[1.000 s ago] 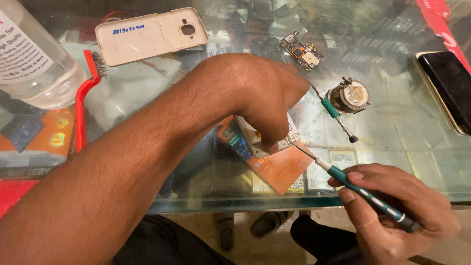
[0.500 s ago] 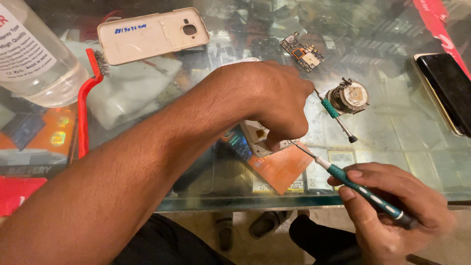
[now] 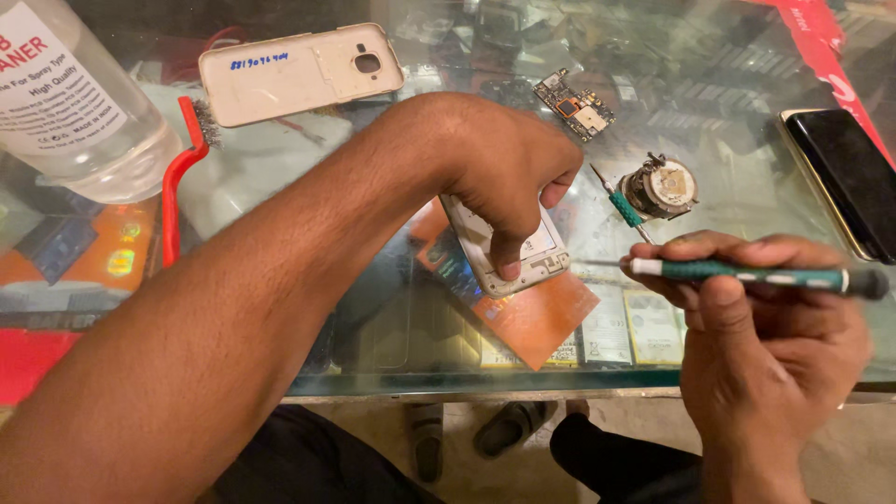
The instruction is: The person uses a screwdriver to remove screws from the back of a white smartphone. They then use the screwdriver to pry open the back cover and remove it, exposing the internal components.
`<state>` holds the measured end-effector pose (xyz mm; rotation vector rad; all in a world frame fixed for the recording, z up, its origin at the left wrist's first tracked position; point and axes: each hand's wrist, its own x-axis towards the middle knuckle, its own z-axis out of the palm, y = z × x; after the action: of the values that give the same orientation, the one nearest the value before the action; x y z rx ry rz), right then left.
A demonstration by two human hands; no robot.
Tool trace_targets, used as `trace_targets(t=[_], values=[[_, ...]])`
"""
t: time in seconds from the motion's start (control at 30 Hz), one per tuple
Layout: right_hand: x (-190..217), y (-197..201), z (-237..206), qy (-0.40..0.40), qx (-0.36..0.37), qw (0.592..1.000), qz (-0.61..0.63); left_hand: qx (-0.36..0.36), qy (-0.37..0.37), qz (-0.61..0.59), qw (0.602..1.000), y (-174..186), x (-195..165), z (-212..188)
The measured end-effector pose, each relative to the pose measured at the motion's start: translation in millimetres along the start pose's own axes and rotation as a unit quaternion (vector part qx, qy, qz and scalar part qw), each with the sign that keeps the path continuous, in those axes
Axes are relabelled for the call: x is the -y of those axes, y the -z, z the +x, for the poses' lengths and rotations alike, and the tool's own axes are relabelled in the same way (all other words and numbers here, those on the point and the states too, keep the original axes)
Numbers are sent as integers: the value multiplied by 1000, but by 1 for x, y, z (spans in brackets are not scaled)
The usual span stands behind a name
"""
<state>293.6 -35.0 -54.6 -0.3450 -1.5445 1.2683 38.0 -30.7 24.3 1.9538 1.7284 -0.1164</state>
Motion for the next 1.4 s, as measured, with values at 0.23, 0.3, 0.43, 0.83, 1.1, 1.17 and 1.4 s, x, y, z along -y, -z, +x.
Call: trace_targets(t=[0.23,0.3,0.43,0.83,1.1,1.17,1.4], values=[[-13,-35,22,120,83,975,-169,-1,-1,-18,1000,3,4,-10],[-19,-40,23,121,74,974,-178,3,-1,-19,1000,4,7,-9],[-26,-42,20,114,87,973,-181,6,-4,-24,1000,2,11,-12],[-24,-43,22,144,109,963,-200,9,14,-23,1000,5,1,-18],[-24,-40,21,141,108,968,-178,5,0,-12,1000,5,2,-14],[-24,-40,21,140,102,967,-186,5,-2,-9,1000,5,1,-13],[-24,-36,21,141,101,966,-193,5,0,-18,1000,4,0,-12]])
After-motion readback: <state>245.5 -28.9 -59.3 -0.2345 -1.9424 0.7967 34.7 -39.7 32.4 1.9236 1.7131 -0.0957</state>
